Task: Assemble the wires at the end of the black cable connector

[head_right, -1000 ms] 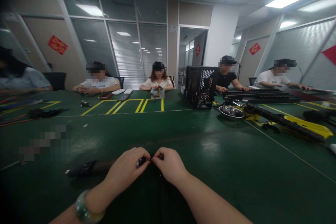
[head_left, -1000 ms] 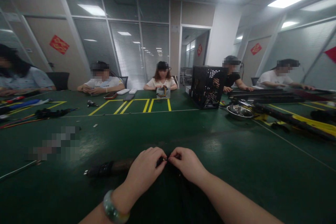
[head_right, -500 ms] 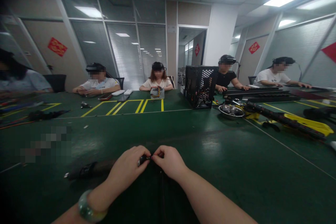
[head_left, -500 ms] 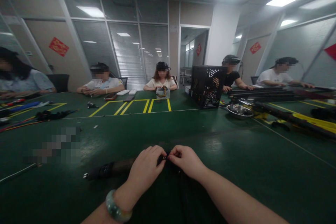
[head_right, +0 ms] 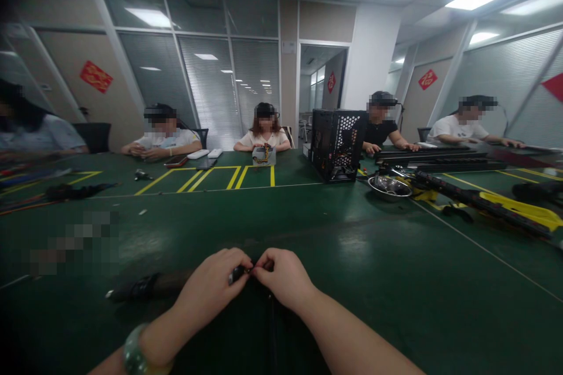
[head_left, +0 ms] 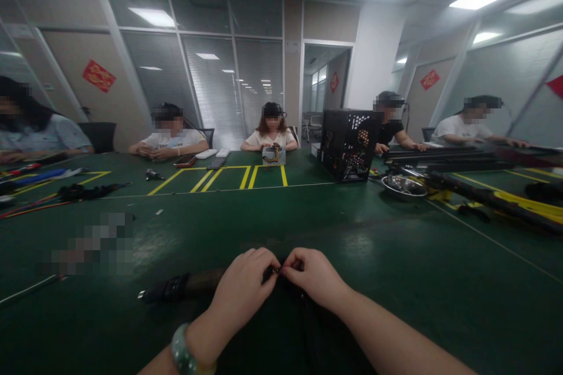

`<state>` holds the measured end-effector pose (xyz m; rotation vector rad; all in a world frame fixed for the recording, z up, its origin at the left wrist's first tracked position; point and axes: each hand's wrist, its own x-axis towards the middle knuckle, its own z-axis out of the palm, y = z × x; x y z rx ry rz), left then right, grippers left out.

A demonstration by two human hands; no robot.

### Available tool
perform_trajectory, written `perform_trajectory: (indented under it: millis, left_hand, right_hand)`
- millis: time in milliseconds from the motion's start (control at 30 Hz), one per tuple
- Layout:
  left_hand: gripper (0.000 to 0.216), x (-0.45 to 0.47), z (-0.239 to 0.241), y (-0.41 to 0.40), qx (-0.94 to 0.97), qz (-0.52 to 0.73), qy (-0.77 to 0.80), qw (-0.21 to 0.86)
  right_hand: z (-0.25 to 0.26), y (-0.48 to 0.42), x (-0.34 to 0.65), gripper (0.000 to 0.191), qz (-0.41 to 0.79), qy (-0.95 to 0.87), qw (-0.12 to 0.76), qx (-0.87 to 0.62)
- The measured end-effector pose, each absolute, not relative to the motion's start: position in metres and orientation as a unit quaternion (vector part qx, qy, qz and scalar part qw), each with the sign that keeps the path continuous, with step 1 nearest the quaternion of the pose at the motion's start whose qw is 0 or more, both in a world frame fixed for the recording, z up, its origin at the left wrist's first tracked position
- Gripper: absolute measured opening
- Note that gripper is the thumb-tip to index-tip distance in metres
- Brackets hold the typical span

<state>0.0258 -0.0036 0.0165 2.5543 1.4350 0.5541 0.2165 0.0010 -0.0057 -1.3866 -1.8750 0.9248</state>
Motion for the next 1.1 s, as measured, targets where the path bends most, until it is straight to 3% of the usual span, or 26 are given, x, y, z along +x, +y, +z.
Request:
perform_trajectory:
  millis: [1100]
  left_hand:
    - [0.01, 0.0246, 0.0175, -0.0041, 0.846, 0.193, 0.488, 0.092]
  right_hand:
    - [-0.0115, 0.0024, 0.2191, 0.01, 0.349, -0.712, 0.312, -0.523]
